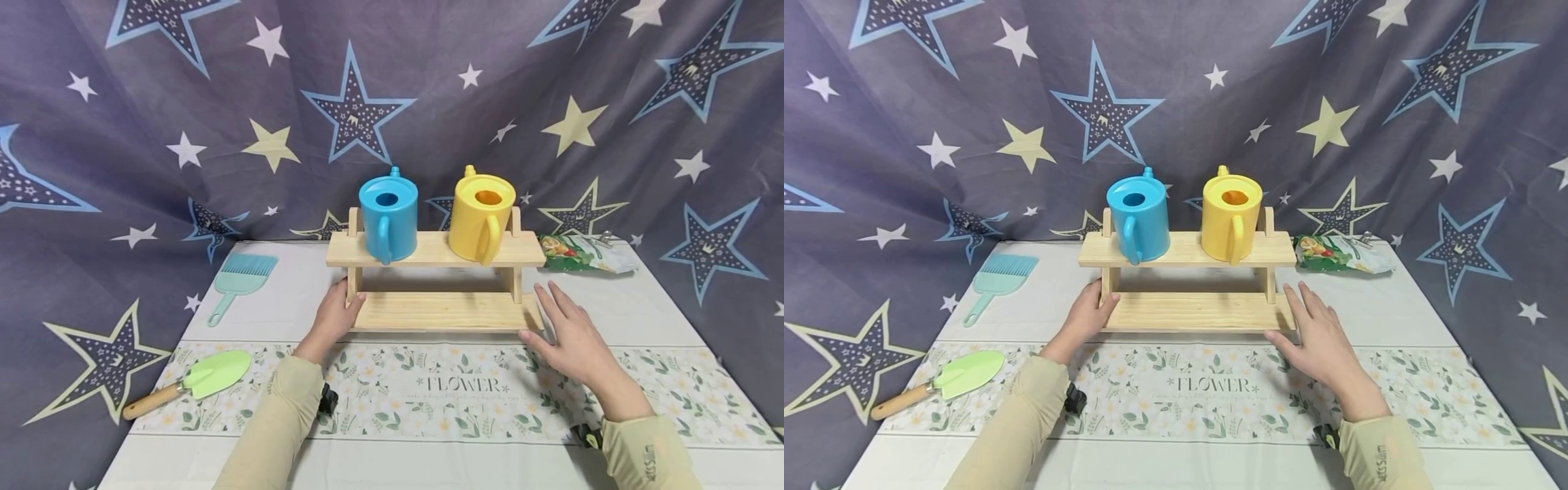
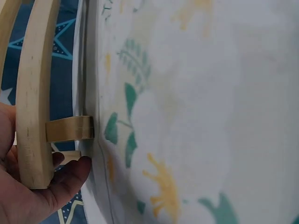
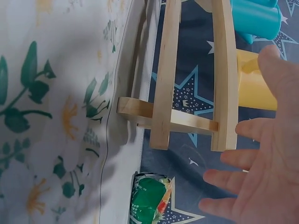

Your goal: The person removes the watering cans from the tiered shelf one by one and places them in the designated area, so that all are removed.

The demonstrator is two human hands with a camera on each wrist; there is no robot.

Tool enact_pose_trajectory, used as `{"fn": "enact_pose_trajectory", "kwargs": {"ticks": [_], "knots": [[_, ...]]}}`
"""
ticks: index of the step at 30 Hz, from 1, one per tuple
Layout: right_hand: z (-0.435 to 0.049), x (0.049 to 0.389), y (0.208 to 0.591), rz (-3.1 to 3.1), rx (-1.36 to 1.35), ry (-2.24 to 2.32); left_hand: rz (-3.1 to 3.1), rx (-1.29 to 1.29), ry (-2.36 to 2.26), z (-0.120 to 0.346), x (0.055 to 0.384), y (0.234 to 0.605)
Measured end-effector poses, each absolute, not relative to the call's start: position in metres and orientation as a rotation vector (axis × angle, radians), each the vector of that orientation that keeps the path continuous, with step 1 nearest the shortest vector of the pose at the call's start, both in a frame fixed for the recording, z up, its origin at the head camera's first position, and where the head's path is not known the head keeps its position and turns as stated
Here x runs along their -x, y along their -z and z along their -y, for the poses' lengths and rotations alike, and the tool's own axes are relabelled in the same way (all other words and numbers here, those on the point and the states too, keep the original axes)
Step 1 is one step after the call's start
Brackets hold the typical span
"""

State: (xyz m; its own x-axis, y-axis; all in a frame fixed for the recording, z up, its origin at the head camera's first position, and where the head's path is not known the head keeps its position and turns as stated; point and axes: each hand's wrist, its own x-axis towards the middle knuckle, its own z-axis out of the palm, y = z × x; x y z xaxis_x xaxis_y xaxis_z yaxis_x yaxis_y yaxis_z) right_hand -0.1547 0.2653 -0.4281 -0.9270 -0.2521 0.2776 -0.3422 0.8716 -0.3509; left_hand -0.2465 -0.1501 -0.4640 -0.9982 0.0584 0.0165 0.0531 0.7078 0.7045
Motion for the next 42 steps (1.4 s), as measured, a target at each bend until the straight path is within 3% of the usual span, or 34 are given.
{"fn": "enact_pose_trajectory", "kwargs": {"ticks": [42], "knots": [[-0.252,0.165,0.403,2.591,-0.573,-1.185,-2.892,-0.026,-1.176,0.15,0.246,0.472]]}}
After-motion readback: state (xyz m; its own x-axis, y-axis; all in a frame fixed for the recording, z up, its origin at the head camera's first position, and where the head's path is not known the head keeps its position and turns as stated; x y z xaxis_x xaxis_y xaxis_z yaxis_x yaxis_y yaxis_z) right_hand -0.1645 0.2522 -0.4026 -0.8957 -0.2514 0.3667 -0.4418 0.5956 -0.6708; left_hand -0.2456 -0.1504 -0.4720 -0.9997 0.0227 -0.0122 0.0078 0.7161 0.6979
